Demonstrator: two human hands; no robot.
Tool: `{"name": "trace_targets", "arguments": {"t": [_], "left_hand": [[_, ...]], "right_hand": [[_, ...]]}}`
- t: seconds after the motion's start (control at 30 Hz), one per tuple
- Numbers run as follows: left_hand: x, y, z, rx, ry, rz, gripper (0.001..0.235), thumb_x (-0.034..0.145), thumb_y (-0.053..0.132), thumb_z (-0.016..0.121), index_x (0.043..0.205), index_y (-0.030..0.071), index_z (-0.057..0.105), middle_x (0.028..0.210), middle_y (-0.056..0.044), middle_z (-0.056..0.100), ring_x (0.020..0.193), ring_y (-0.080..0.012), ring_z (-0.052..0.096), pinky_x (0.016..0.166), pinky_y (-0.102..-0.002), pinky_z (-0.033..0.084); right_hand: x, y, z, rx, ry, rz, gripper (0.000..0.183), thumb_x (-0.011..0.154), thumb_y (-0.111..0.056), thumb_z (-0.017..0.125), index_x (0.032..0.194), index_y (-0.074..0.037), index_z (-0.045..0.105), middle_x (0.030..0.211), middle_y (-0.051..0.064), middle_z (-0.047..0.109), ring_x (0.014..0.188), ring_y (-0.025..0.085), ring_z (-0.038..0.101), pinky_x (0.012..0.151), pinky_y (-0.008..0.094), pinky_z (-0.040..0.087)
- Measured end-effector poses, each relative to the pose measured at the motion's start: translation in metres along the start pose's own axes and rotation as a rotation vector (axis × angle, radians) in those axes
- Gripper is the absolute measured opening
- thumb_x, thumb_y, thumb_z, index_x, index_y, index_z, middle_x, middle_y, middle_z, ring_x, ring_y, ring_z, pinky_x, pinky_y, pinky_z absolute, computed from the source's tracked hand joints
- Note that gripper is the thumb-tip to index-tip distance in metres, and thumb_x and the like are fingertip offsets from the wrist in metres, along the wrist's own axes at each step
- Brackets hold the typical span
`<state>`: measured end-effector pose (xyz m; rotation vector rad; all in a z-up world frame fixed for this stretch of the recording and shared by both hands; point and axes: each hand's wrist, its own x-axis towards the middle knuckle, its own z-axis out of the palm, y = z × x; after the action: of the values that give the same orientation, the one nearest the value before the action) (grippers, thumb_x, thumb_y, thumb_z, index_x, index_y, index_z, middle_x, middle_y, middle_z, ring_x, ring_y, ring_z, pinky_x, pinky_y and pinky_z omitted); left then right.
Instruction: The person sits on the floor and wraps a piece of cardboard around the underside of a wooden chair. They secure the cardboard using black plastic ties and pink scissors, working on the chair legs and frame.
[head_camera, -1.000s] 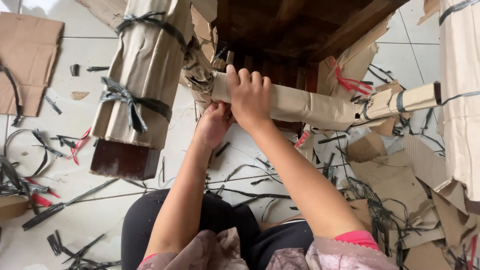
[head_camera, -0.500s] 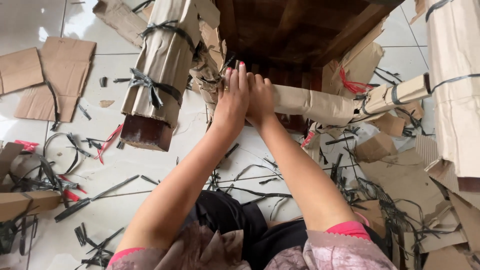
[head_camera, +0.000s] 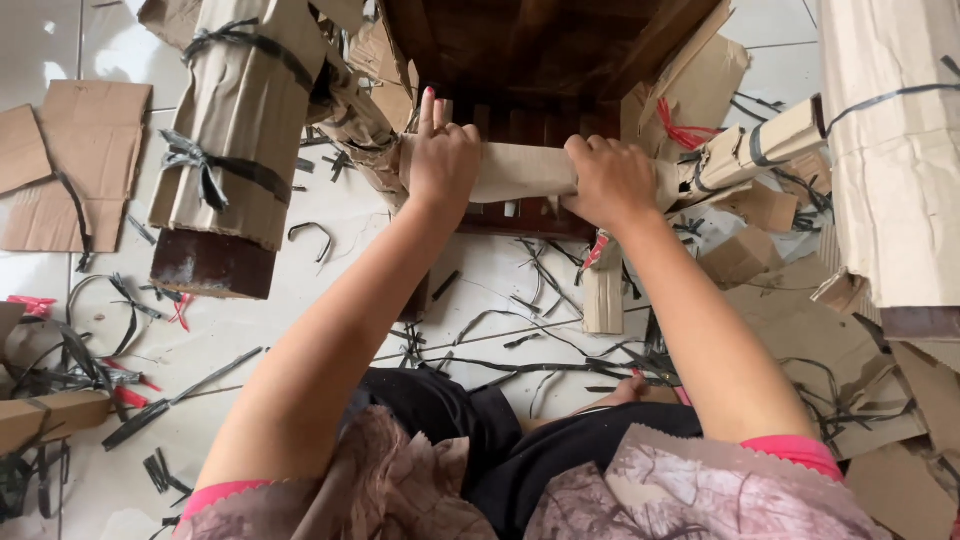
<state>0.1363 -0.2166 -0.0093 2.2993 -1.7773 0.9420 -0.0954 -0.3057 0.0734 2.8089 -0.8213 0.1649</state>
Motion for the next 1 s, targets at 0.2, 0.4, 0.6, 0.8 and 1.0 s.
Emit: {"name": "trace_targets", "arguments": {"t": [0.2, 0.4, 0.6, 0.8, 1.0], "left_hand": [[0.063, -0.019, -0.038, -0.467, -0.693, 0.108, 0.076, 0.032, 0.048, 0.088, 0.104, 0.029, 0.072, 0.083, 0.002, 0.073, 0.087, -0.0303, 0.076, 0.078, -0.051, 0.061], [0.099, -0.017, -0.101, -0.544, -1.283, 0.135, 0.106, 0.040, 0.050, 0.096, 0.133, 0.009, 0.067, 0.122, -0.018, 0.071, 0.114, -0.0446, 0.067, 0.089, -0.064, 0.056], [0.101, -0.022, -0.134, -0.525, -1.395, 0.132, 0.110, 0.049, 0.047, 0.093, 0.144, 0.005, 0.058, 0.138, -0.020, 0.064, 0.126, -0.0430, 0.061, 0.095, -0.059, 0.054], [0.100, -0.020, -0.149, -0.555, -1.460, 0.068, 0.109, 0.055, 0.041, 0.089, 0.150, 0.003, 0.052, 0.147, -0.021, 0.057, 0.134, -0.0408, 0.056, 0.096, -0.053, 0.054], [0.088, -0.012, -0.088, -0.622, -1.288, 0.020, 0.094, 0.051, 0.041, 0.094, 0.135, 0.010, 0.065, 0.124, -0.017, 0.069, 0.115, -0.0390, 0.066, 0.087, -0.053, 0.056]], "right_hand": [[0.002, 0.001, -0.003, 0.097, 0.046, -0.008, 0.043, 0.063, -0.036, 0.076, 0.095, -0.012, 0.058, 0.078, 0.008, 0.063, 0.079, 0.034, 0.070, 0.067, 0.047, 0.053], [0.004, 0.004, -0.011, 0.146, -0.071, 0.017, 0.045, 0.062, -0.032, 0.078, 0.098, -0.012, 0.059, 0.083, 0.009, 0.067, 0.082, 0.035, 0.072, 0.069, 0.048, 0.055], [-0.008, -0.007, -0.016, 0.044, 0.162, -0.109, 0.079, 0.056, -0.044, 0.096, 0.117, -0.015, 0.054, 0.100, 0.005, 0.058, 0.099, 0.027, 0.064, 0.087, 0.045, 0.052], [-0.009, -0.015, 0.046, -0.296, 0.590, -0.082, 0.115, 0.038, -0.054, 0.105, 0.133, -0.018, 0.050, 0.106, 0.006, 0.050, 0.097, 0.023, 0.062, 0.091, 0.044, 0.055], [0.006, -0.014, 0.051, -0.360, 0.817, -0.057, 0.037, 0.083, -0.020, 0.083, 0.105, -0.016, 0.053, 0.082, -0.001, 0.040, 0.061, 0.014, 0.054, 0.067, 0.030, 0.054]]}}
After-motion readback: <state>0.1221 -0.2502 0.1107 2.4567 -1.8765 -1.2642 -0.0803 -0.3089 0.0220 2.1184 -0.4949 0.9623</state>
